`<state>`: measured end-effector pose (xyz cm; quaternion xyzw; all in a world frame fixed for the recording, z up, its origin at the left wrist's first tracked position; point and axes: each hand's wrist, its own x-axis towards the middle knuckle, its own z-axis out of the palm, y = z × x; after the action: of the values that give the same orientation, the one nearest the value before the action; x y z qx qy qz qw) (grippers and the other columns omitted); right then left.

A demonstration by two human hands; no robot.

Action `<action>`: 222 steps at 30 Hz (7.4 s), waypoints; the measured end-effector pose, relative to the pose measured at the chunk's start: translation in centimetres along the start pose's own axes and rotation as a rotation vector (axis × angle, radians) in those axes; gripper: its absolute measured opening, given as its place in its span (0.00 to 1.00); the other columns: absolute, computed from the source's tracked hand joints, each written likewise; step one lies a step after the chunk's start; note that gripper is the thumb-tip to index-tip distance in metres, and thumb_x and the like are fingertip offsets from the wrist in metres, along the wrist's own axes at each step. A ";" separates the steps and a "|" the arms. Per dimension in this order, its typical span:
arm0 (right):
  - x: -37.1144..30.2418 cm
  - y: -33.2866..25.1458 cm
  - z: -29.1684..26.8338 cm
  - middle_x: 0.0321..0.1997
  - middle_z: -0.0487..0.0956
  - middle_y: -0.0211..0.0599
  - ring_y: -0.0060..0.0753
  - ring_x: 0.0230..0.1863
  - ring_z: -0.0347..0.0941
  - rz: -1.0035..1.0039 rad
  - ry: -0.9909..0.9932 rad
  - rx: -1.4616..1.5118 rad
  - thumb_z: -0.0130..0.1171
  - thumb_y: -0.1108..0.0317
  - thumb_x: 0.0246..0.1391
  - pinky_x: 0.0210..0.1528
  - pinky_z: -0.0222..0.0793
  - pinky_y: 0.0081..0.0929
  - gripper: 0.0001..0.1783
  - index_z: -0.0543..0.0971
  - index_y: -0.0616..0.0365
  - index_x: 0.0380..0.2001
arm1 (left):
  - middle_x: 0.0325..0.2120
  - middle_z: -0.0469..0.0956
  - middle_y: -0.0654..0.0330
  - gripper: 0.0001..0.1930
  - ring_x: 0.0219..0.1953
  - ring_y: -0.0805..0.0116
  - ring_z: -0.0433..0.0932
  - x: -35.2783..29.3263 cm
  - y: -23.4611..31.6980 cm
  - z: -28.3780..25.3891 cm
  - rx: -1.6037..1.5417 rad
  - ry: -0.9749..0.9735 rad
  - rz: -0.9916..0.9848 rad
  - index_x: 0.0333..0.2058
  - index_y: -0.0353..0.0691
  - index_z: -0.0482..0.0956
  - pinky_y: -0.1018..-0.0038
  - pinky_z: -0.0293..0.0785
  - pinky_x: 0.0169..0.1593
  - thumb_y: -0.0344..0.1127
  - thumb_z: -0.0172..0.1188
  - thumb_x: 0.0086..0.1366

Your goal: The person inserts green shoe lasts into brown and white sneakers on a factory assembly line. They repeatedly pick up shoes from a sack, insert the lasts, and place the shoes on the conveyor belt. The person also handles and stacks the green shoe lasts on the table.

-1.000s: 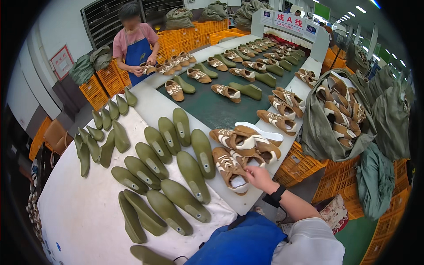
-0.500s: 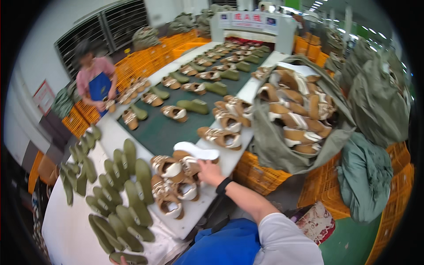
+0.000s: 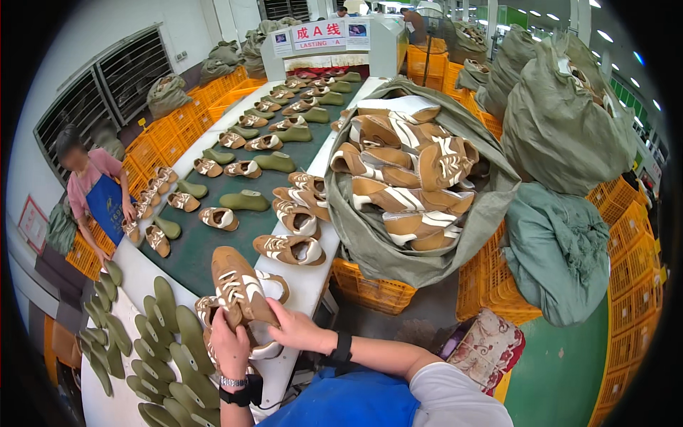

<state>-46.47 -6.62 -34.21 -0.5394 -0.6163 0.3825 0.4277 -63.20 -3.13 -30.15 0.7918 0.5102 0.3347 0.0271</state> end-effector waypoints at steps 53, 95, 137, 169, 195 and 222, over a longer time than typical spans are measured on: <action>23.1 0.2 -6.3 0.23 0.76 0.42 0.37 0.23 0.71 -0.318 -0.408 -0.157 0.65 0.64 0.48 0.27 0.66 0.29 0.15 0.78 0.64 0.35 | 0.34 0.79 0.40 0.28 0.40 0.43 0.78 -4.6 -27.8 -0.7 0.219 0.001 -1.065 0.38 0.32 0.77 0.58 0.73 0.47 0.51 0.68 0.47; 45.5 11.0 21.0 0.54 0.71 0.51 0.53 0.48 0.73 -0.444 -0.716 -0.756 0.53 0.71 0.50 0.51 0.69 0.46 0.24 0.71 0.47 0.54 | 0.23 0.78 0.40 0.28 0.29 0.39 0.77 3.3 -13.9 4.6 -0.122 -0.395 -0.981 0.58 0.48 0.62 0.50 0.73 0.38 0.44 0.49 0.57; -1.8 11.9 -42.3 0.71 0.44 0.52 0.67 0.70 0.37 -0.048 0.506 -0.984 0.71 0.39 0.30 0.63 0.44 0.67 0.54 0.62 0.34 0.64 | 0.64 0.53 0.44 0.45 0.63 0.35 0.51 14.8 22.2 29.9 -0.182 -0.134 0.816 0.53 0.55 0.72 0.42 0.50 0.61 0.42 0.76 0.27; 21.4 2.7 -52.7 0.33 0.81 0.47 0.48 0.39 0.78 -0.049 0.397 -1.198 0.60 0.56 0.46 0.41 0.74 0.43 0.15 0.82 0.55 0.32 | 0.58 0.62 0.49 0.29 0.60 0.41 0.60 12.9 21.3 21.2 -0.251 -0.374 0.755 0.53 0.45 0.70 0.51 0.60 0.58 0.38 0.67 0.50; 11.4 -5.5 -30.5 0.59 0.68 0.49 0.52 0.53 0.67 -1.132 0.510 -0.797 0.68 0.69 0.36 0.52 0.68 0.39 0.30 0.70 0.42 0.47 | 0.58 0.64 0.54 0.32 0.61 0.62 0.65 18.6 14.9 8.7 -1.957 -0.687 -0.202 0.64 0.40 0.53 0.59 0.68 0.59 0.38 0.57 0.65; 8.3 2.7 -6.8 0.33 0.77 0.48 0.47 0.33 0.75 -0.321 -0.118 -0.511 0.61 0.72 0.51 0.35 0.71 0.35 0.16 0.76 0.61 0.45 | 0.55 0.63 0.46 0.29 0.54 0.39 0.65 10.1 -34.8 0.9 0.300 0.475 -0.691 0.48 0.37 0.70 0.54 0.70 0.51 0.41 0.69 0.49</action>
<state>-39.66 2.05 -33.42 -0.5021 -0.7936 0.1732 0.2968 -87.62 22.10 -39.18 0.4712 0.7797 0.4010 -0.0957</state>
